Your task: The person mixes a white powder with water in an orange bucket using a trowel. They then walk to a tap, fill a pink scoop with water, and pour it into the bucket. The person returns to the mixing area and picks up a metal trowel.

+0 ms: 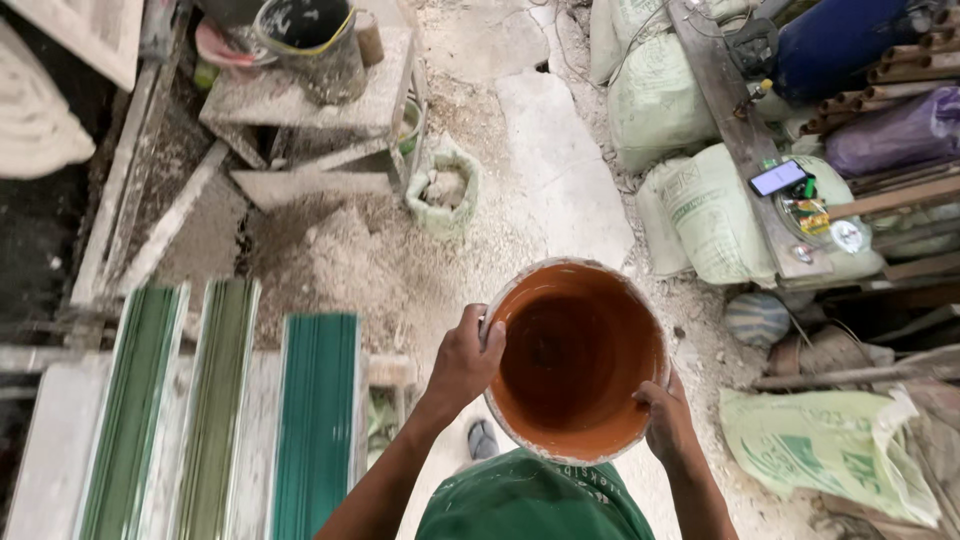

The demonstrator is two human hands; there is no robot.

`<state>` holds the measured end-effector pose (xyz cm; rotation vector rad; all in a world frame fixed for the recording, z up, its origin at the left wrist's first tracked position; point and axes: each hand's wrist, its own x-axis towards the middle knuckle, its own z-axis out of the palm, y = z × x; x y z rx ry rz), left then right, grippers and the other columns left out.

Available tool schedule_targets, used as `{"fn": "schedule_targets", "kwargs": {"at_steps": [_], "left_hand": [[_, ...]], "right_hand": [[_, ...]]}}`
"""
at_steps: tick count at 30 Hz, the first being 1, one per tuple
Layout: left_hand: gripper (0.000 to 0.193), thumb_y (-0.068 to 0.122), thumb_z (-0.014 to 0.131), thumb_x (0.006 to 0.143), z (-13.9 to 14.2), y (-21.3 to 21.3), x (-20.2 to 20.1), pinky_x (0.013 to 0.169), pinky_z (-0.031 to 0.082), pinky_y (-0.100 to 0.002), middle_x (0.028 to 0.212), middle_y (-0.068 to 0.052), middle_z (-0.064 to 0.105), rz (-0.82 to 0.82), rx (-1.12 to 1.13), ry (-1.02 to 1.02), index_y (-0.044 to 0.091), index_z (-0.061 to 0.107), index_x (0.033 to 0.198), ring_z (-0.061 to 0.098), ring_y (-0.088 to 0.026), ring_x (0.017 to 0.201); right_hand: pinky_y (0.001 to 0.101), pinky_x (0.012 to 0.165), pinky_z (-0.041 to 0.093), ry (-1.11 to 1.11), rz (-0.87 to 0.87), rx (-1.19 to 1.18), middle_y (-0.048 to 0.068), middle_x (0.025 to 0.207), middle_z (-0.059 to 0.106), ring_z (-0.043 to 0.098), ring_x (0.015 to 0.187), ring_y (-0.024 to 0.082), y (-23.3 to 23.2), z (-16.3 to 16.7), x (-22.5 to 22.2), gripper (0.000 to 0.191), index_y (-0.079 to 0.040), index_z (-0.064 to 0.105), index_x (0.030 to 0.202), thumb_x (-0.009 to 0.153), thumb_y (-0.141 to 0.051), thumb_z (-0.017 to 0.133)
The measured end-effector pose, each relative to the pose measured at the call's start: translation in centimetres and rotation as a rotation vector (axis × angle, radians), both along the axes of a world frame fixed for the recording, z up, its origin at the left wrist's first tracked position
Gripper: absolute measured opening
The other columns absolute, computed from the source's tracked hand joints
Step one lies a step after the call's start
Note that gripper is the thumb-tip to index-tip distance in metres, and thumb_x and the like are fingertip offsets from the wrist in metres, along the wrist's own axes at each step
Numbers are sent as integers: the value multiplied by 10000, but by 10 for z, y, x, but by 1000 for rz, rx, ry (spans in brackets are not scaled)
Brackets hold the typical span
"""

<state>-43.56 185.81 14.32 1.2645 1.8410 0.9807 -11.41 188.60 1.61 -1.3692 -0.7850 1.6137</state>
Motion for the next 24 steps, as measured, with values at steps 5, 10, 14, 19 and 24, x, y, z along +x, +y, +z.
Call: {"fn": "schedule_targets", "kwargs": {"at_steps": [5,10,14,19,24], "left_hand": [[296,256,602,986,-27,134,0,648,524,-502,747,-252,671,-25,3,51,5,563,1136,696,-434,748],[321,262,591,962,-37,259,10,681,546,-494,774,-241,691,50,-80,-19,16,555,1166,714,-415,747],[339,271,601,958,-25,351,-3,697,550,-489,811,-243,711,128,-91,-31,23,560,1185,718,-415,771],[340,275,605,948,-43,466,-38,717,571,-469,876,-233,739,258,-63,-85,34,574,1186,745,-397,823],[369,272,629,928,-83,611,-88,744,564,-476,936,-249,725,242,-24,-78,29,568,1198,718,-429,878]], "right_hand": [[299,684,453,9,-50,-21,63,931,596,538,771,159,128,-67,1,520,9,527,1300,781,27,504],[311,668,459,-20,78,-123,56,895,596,527,740,160,281,-69,18,521,-11,556,1257,741,25,500],[333,653,465,-185,181,-193,79,864,568,527,726,185,404,-38,4,490,-75,541,1243,758,-3,515],[323,706,522,-157,333,-264,57,918,623,592,798,183,558,-38,-35,458,-56,527,1195,740,-11,517],[337,697,496,-139,365,-86,72,901,604,569,781,186,683,-92,-71,364,-8,554,1154,792,-32,537]]}}
